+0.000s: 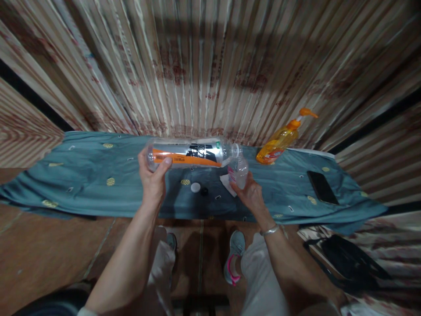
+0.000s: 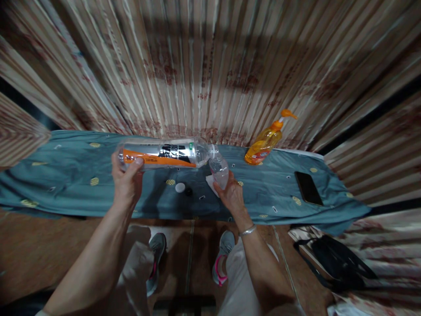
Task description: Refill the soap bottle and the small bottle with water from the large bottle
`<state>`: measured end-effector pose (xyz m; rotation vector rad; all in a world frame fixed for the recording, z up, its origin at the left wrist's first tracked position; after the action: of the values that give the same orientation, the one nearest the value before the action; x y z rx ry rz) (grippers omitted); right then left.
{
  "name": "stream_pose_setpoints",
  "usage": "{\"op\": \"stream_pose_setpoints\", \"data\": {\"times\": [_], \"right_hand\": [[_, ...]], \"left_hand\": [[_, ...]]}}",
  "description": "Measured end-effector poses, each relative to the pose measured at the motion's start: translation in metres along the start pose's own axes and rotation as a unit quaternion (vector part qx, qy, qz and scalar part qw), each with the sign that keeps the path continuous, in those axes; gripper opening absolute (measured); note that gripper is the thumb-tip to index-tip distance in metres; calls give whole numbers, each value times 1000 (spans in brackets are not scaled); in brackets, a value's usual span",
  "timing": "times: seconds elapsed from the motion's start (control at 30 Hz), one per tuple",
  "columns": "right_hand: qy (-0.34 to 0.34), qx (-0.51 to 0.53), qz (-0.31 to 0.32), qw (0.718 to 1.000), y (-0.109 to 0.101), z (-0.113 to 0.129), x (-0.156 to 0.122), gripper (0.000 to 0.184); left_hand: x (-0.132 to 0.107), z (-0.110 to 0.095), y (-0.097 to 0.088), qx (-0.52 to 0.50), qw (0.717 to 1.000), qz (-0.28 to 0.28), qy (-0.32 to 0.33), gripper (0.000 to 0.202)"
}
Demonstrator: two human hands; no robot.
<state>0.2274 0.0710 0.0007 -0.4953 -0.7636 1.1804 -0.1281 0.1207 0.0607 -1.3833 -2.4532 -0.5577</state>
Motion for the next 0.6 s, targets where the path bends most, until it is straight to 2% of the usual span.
{"op": "stream_pose_setpoints", "data": {"times": [0.4, 0.6], "right_hand": [[4, -6, 0, 1000, 2, -2, 0, 66], [1, 5, 4, 1000, 2, -4, 1, 68]], "left_hand": [[1, 6, -3, 12, 1000, 16, 4, 93], [1, 5, -3, 6, 1000, 19, 1, 91]]}}
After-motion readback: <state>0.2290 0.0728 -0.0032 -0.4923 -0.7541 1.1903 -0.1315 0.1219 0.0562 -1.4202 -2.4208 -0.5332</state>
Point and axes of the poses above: each hand's wrist, its own x-axis towards the middle knuckle, its own y-axis out of the palm, z = x × y, the point moved 1 cm from there along x, towards the middle knuckle, and after that the axes turned 10 degrees about x, right-handed, at the moved point
